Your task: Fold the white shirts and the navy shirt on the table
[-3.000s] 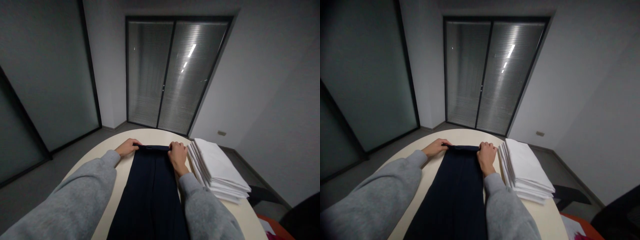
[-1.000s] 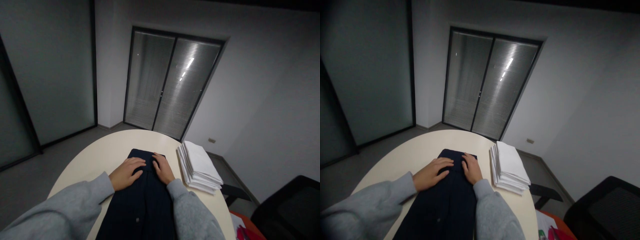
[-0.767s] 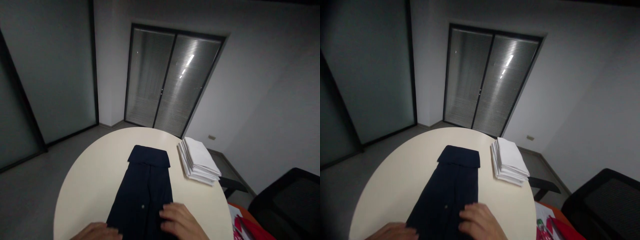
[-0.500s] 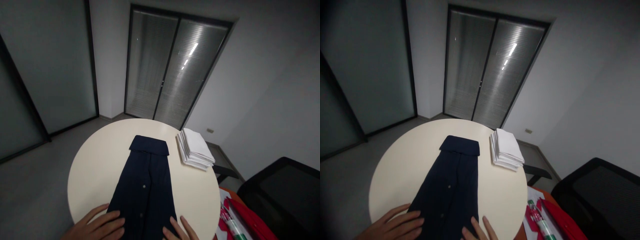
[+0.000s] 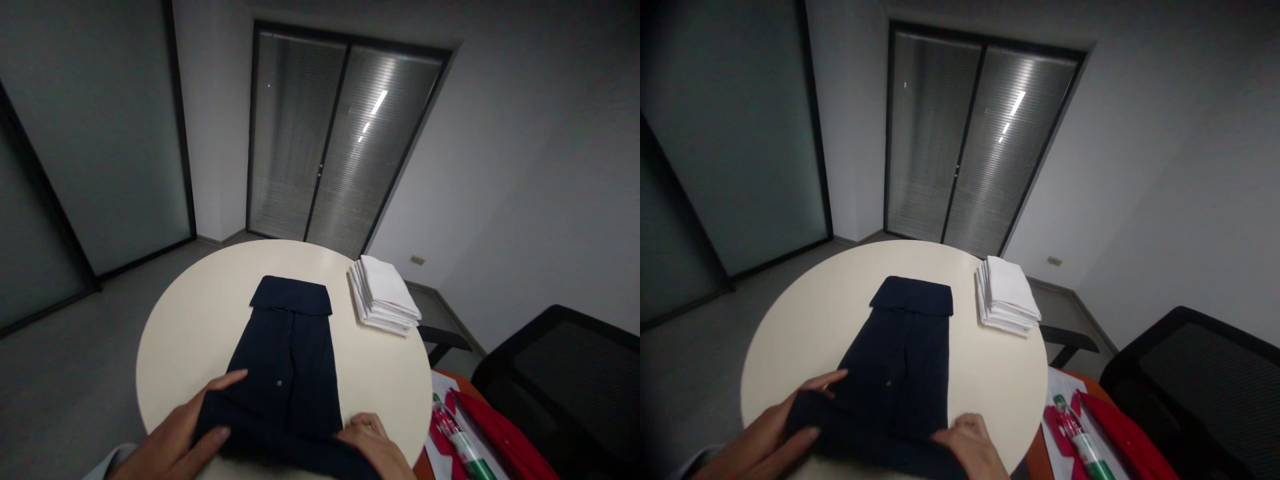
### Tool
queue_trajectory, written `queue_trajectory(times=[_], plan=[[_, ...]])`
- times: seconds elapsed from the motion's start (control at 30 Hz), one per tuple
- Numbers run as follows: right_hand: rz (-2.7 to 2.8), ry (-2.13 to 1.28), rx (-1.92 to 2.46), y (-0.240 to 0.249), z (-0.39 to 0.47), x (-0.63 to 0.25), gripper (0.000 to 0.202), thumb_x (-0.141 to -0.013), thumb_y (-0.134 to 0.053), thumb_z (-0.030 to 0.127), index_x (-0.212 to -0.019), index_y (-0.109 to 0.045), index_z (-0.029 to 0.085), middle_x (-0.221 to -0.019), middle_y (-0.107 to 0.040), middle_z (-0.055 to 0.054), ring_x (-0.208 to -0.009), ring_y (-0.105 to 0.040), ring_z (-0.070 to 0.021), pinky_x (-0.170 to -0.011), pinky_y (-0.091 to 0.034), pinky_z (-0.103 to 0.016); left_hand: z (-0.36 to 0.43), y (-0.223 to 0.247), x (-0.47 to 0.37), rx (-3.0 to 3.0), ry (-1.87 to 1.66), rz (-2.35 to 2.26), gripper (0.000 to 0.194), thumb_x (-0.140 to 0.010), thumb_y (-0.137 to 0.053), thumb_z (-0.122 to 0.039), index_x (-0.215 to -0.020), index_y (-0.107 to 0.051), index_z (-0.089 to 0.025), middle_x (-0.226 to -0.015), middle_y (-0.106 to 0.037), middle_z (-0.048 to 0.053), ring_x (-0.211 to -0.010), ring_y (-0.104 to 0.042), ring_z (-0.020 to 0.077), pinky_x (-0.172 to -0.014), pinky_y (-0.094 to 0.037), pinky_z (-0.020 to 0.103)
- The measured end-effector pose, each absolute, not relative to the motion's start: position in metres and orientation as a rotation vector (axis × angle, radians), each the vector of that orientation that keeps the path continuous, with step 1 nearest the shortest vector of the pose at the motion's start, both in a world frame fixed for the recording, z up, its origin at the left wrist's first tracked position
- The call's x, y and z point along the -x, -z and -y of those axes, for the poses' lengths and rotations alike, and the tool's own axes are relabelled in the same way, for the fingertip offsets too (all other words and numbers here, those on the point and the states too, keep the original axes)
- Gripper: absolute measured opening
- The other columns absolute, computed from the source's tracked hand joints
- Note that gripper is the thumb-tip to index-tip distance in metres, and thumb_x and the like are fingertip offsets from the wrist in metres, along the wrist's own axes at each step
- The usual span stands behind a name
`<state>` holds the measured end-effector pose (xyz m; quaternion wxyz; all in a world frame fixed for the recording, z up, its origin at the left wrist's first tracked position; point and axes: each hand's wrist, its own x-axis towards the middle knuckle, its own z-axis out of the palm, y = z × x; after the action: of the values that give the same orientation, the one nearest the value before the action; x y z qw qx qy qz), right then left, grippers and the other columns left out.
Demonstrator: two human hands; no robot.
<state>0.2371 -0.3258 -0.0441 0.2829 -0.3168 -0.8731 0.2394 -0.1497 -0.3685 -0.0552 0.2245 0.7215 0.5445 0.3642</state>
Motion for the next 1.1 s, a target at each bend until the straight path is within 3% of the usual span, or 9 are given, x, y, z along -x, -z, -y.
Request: queue_trajectory(times=[0.13, 0.3, 0.5, 0.63, 0.77, 0.83, 0.9, 1.0, 1.1], plan=[[1.803, -1.024, 1.185, 0.003, 0.302, -0.212, 0.038, -0.102, -0.055, 0.052, -0.117, -0.072, 0.022, -0.108, -0.076, -0.008, -0.101, -0.069, -0.0243, -0.091, -0.055, -0.035, 0.326, 0.002, 0.124, -1.711, -1.108, -1.442, 0.063, -0.097, -0.054, -0.062, -0.151, -0.053, -0.030, -0.160, -0.051, 0.003, -0.151, -0.041, 0.0308, -0.128, -0.023, 0.050], [1.408, -1.277, 1.048, 0.011, 0.257, -0.187, 0.049, -0.090, -0.071, 0.056, -0.123, -0.065, 0.022, -0.123, -0.073, -0.009, -0.115, -0.067, -0.0270, -0.109, -0.048, -0.042, 0.289, -0.014, 0.117, -1.320, -1.146, -1.261, 0.084, -0.093, -0.056, -0.069, -0.163, -0.036, -0.027, -0.165, -0.043, 0.007, -0.153, -0.035, 0.0325, -0.125, -0.033, 0.047], [1.145, -1.322, 1.157, 0.042, 0.241, -0.189, 0.086, -0.079, -0.077, 0.067, -0.147, -0.050, 0.023, -0.130, -0.071, -0.011, -0.123, -0.065, -0.0289, -0.111, -0.047, -0.045, 0.300, 0.028, 0.128, -1.631, -1.041, -1.388, 0.102, -0.090, -0.068, -0.059, -0.169, -0.011, -0.030, -0.172, -0.024, 0.007, -0.157, -0.025, 0.0319, -0.127, -0.023, 0.051], [1.284, -1.283, 1.191, 0.037, 0.261, -0.189, 0.099, -0.092, -0.059, 0.072, -0.166, -0.015, 0.022, -0.133, -0.069, -0.011, -0.121, -0.067, -0.0263, -0.109, -0.051, -0.046, 0.301, 0.030, 0.130, -1.769, -0.983, -1.413, 0.073, -0.098, -0.060, -0.050, -0.163, -0.033, -0.032, -0.166, -0.040, 0.004, -0.153, -0.037, 0.0283, -0.126, -0.028, 0.051], [1.508, -1.201, 1.048, 0.040, 0.285, -0.188, 0.094, -0.102, -0.047, 0.064, -0.166, 0.009, 0.023, -0.150, -0.059, -0.014, -0.133, -0.061, -0.0231, -0.113, -0.048, -0.043, 0.293, 0.024, 0.131, -1.763, -0.959, -1.441, 0.048, -0.099, -0.055, -0.053, -0.142, -0.063, -0.032, -0.142, -0.068, 0.002, -0.131, -0.064, 0.0267, -0.112, -0.051, 0.043], [1.646, -1.017, 1.100, 0.043, 0.288, -0.189, 0.086, -0.103, -0.049, 0.056, -0.167, -0.003, 0.023, -0.158, -0.050, -0.014, -0.143, -0.052, -0.0227, -0.117, -0.044, -0.041, 0.288, 0.020, 0.132, -1.757, -0.956, -1.496, 0.045, -0.098, -0.055, -0.055, -0.133, -0.070, -0.031, -0.125, -0.077, 0.001, -0.114, -0.072, 0.0259, -0.100, -0.059, 0.039], [1.760, -0.821, 1.222, 0.043, 0.285, -0.189, 0.068, -0.103, -0.051, 0.048, -0.163, -0.029, 0.024, -0.157, -0.052, -0.012, -0.144, -0.050, -0.0233, -0.119, -0.041, -0.040, 0.284, 0.018, 0.131, -1.760, -0.978, -1.546, 0.044, -0.098, -0.055, -0.054, -0.130, -0.072, -0.030, -0.118, -0.079, 0.001, -0.107, -0.074, 0.0251, -0.096, -0.060, 0.037], [1.843, -0.646, 1.296, 0.035, 0.278, -0.186, 0.041, -0.102, -0.049, 0.035, -0.138, -0.064, 0.024, -0.133, -0.069, -0.011, -0.126, -0.065, -0.0235, -0.109, -0.050, -0.037, 0.282, 0.017, 0.134, -1.812, -0.953, -1.554, 0.043, -0.097, -0.055, -0.052, -0.128, -0.074, -0.030, -0.124, -0.077, 0.002, -0.114, -0.072, 0.0248, -0.101, -0.058, 0.037], [1.857, -0.580, 1.294, 0.029, 0.276, -0.182, 0.037, -0.094, -0.049, 0.022, -0.123, -0.073, 0.022, -0.114, -0.074, -0.010, -0.108, -0.071, -0.0223, -0.095, -0.058, -0.033, 0.284, 0.019, 0.142, -1.887, -0.802, -1.525, 0.040, -0.094, -0.058, -0.052, -0.126, -0.076, -0.034, -0.126, -0.076, 0.002, -0.115, -0.072, 0.0252, -0.102, -0.058, 0.038]])
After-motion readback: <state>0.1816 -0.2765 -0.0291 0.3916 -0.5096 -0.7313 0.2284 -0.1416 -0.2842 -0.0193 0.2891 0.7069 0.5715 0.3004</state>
